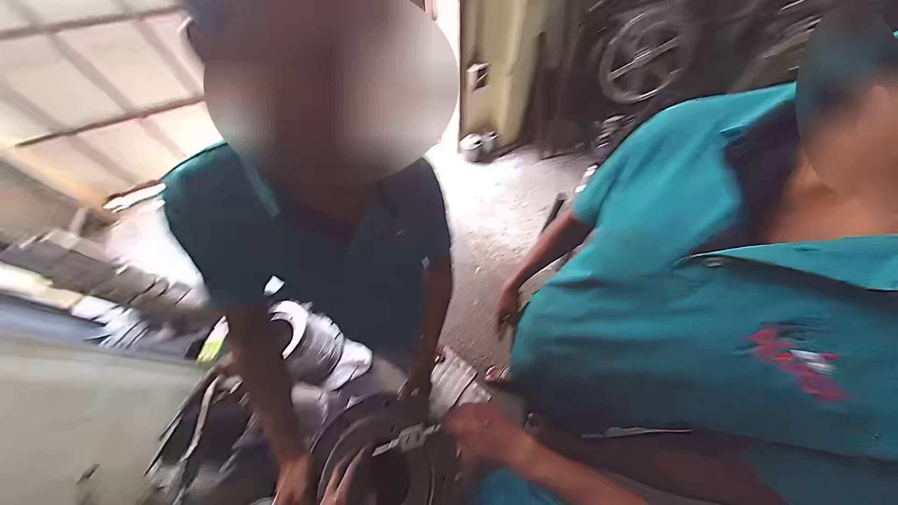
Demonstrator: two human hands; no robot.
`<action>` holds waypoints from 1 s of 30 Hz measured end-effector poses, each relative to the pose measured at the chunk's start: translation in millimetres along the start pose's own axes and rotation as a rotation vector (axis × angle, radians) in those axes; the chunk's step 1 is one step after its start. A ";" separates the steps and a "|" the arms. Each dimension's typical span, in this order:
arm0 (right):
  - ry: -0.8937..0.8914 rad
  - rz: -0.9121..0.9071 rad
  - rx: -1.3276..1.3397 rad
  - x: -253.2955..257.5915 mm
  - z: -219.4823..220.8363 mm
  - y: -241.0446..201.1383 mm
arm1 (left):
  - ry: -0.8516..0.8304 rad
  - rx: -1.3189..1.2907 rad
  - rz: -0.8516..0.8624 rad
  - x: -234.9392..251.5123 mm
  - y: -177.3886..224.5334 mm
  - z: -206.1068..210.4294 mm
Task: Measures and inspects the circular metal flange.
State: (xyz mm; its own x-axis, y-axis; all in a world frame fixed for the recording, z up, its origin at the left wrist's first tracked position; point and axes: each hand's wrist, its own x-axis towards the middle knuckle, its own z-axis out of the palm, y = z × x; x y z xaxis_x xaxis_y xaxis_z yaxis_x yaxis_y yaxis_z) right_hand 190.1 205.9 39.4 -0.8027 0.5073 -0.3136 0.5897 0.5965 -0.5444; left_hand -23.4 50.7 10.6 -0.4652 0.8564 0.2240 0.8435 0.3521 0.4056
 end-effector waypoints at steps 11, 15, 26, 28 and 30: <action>0.273 -0.535 0.025 110.5 -1.5 53.2 | -0.022 -0.131 -0.185 -70.0 41.5 14.8; 0.218 -0.307 -0.141 41.4 1.3 42.6 | -0.004 -0.009 -0.132 -28.0 -7.5 10.9; 0.151 0.153 -0.237 -19.1 21.3 -12.6 | -0.152 -0.071 0.047 22.9 -28.9 11.5; 0.243 0.141 -0.216 2.7 -1.5 4.0 | -0.112 -0.096 -0.093 -10.9 -13.7 4.8; 0.303 0.041 -0.209 27.7 -15.3 17.1 | -0.052 -0.197 -0.223 -39.4 2.4 8.9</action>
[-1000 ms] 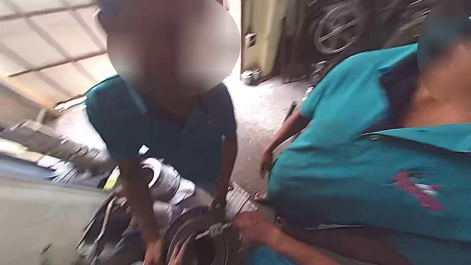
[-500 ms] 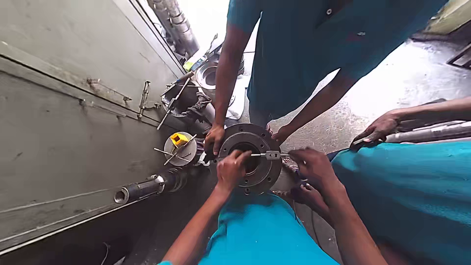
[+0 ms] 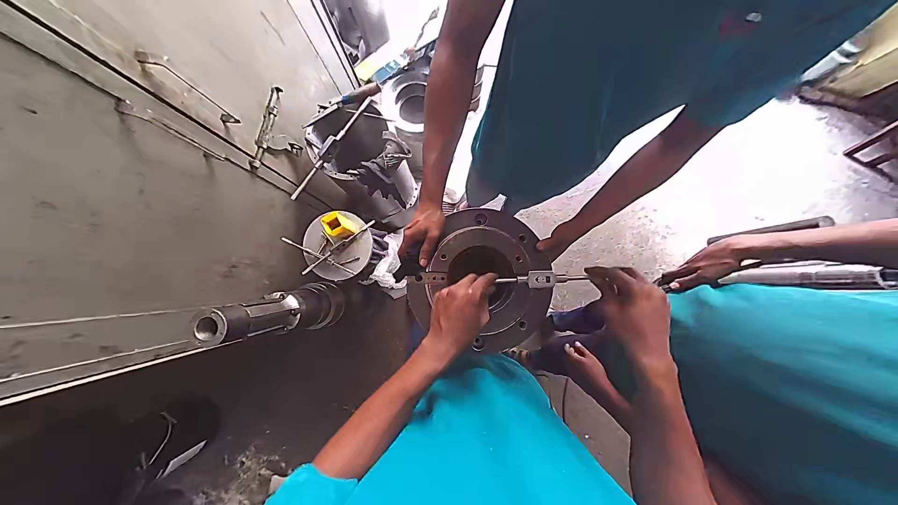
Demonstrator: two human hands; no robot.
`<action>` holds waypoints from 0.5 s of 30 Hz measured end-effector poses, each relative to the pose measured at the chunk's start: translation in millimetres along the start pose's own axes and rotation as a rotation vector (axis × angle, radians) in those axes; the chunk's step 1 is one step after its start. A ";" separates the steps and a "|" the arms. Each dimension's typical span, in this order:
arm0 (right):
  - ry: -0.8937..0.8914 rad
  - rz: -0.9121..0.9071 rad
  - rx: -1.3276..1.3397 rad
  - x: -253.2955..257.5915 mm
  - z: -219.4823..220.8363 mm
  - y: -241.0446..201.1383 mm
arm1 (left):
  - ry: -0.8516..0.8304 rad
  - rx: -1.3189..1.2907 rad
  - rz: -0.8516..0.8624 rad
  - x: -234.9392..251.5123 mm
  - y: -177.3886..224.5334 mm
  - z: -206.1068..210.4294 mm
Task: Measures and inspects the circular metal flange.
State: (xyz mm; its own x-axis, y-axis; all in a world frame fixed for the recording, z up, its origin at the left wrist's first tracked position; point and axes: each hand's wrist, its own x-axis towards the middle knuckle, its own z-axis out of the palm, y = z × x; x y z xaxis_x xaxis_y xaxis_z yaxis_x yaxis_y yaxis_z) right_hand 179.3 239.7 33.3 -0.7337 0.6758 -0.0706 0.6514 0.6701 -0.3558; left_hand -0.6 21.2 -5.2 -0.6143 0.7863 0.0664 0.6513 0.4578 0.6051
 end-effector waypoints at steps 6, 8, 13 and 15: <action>-0.428 -0.136 0.198 6.0 -19.6 15.7 | -0.083 -0.760 -0.530 39.1 13.4 -7.3; -0.665 -0.109 0.446 -9.6 -9.4 12.0 | -0.162 -0.810 -0.520 70.6 23.6 -5.0; -0.779 0.204 1.085 -49.1 42.2 -49.8 | -0.477 -0.485 -0.256 139.3 49.5 17.1; -0.683 0.273 1.263 -57.1 60.7 -77.6 | -0.578 -0.418 -0.147 149.7 60.0 22.5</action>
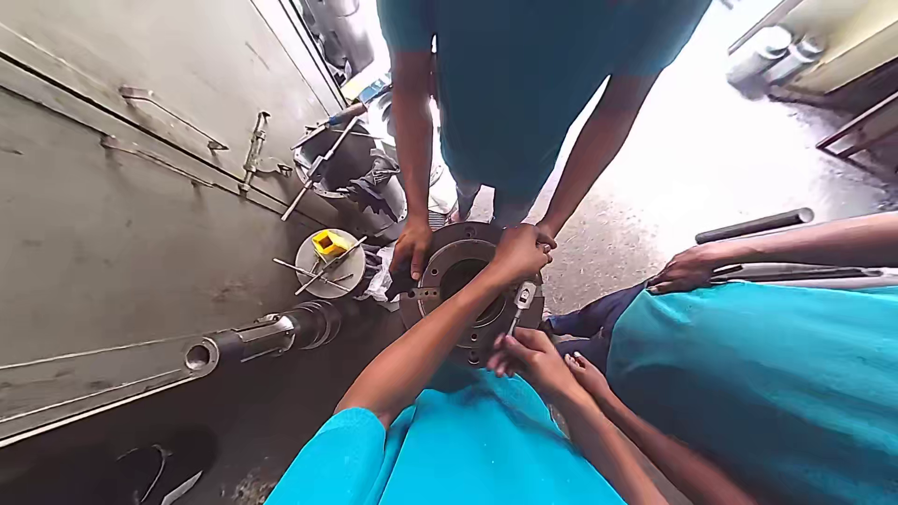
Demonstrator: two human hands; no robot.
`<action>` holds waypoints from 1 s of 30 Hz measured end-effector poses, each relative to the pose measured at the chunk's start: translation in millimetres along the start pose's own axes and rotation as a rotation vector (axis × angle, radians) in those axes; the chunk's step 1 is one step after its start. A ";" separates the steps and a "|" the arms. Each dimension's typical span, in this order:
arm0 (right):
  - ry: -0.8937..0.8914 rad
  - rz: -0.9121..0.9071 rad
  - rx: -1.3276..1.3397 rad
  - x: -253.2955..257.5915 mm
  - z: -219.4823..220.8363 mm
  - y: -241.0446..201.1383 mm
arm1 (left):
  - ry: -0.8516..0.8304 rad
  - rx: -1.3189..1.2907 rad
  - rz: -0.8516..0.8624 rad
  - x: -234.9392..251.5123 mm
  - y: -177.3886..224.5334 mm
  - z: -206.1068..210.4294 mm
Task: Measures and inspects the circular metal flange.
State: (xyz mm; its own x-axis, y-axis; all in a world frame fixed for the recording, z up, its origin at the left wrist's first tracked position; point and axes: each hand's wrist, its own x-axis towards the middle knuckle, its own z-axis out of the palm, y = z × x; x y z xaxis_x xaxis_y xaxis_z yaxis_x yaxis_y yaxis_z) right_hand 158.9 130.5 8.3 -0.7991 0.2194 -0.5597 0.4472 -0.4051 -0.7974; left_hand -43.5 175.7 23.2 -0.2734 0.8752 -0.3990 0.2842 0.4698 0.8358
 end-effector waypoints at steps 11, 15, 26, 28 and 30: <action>-0.074 0.016 -0.103 -21.3 -79.8 -10.1 | 0.308 -0.274 -0.117 -53.7 -30.7 -10.6; -0.091 0.046 0.029 0.1 -8.6 -5.9 | -0.037 0.138 0.126 3.0 -0.8 -7.3; 0.115 0.017 0.188 28.0 42.5 -20.6 | -0.312 0.388 0.329 0.3 15.5 1.3; 0.037 -0.141 -0.234 17.0 -2.0 -20.6 | -0.073 0.360 0.259 -32.1 -6.2 -13.3; 0.321 -0.484 -0.561 10.0 -42.0 -15.1 | 0.152 0.347 0.192 -69.7 -36.4 -23.5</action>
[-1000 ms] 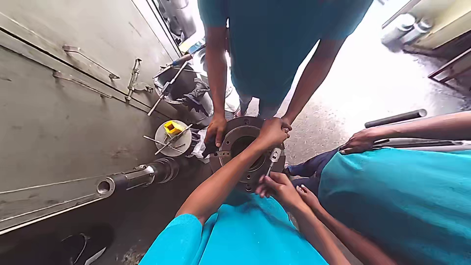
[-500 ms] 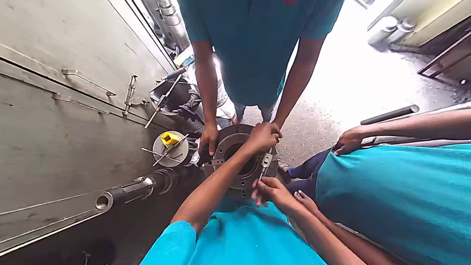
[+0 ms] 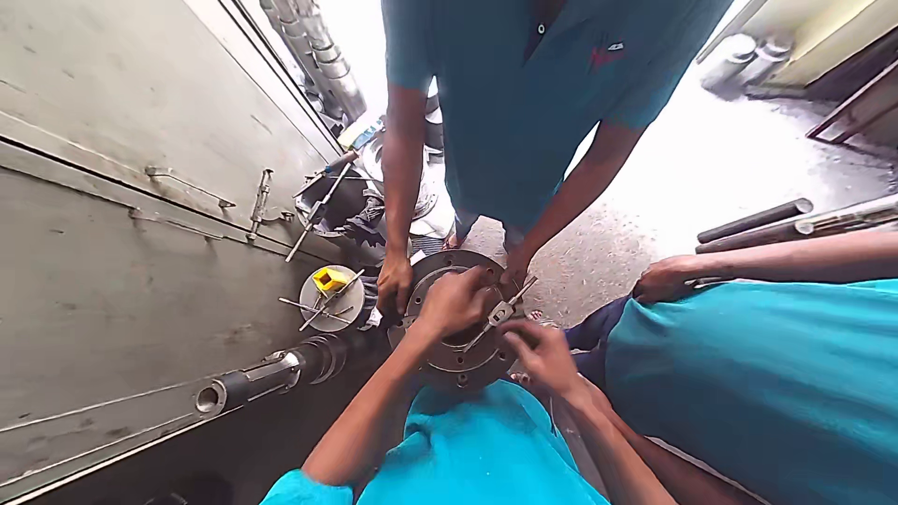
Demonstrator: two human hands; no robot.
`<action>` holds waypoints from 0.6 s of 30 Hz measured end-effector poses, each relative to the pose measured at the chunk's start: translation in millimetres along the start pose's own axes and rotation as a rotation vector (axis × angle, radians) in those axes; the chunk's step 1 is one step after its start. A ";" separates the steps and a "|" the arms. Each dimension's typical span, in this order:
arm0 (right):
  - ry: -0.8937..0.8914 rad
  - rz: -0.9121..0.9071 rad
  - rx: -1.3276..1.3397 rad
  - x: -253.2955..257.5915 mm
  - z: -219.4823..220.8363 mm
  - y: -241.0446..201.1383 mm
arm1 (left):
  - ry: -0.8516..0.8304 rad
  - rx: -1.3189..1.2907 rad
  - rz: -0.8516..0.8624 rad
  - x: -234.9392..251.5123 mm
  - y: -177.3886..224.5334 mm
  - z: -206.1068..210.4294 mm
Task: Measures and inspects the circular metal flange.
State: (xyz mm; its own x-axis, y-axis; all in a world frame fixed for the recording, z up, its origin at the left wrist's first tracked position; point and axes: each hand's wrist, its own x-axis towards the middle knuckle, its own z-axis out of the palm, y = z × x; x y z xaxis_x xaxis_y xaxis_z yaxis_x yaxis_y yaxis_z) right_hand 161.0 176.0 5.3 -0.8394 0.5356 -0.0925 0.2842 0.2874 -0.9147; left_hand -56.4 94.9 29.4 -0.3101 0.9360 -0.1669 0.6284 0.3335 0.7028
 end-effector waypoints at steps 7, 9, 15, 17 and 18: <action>0.040 -0.502 -0.455 92.2 -50.0 54.2 | -0.049 0.009 -0.225 -107.7 26.4 59.7; -0.111 -0.564 -0.474 115.8 -47.0 40.9 | -0.014 0.046 -0.147 -112.5 46.4 86.5; -0.240 -0.604 -0.519 128.8 -54.1 27.7 | 0.314 0.086 -0.075 -109.1 55.8 91.4; -0.216 -0.602 -0.496 124.1 -55.7 35.2 | 0.318 0.105 -0.107 -108.9 50.2 89.9; -0.211 -0.612 -0.491 122.2 -56.1 37.5 | 0.331 0.112 -0.108 -109.8 47.2 91.7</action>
State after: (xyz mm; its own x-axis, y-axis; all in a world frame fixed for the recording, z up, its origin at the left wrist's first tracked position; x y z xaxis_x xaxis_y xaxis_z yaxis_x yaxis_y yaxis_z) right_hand 95.0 296.8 -18.2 -0.9675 0.0237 0.2516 -0.1240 0.8230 -0.5544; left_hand 72.7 18.3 17.5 -0.5817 0.8133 0.0095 0.6476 0.4560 0.6104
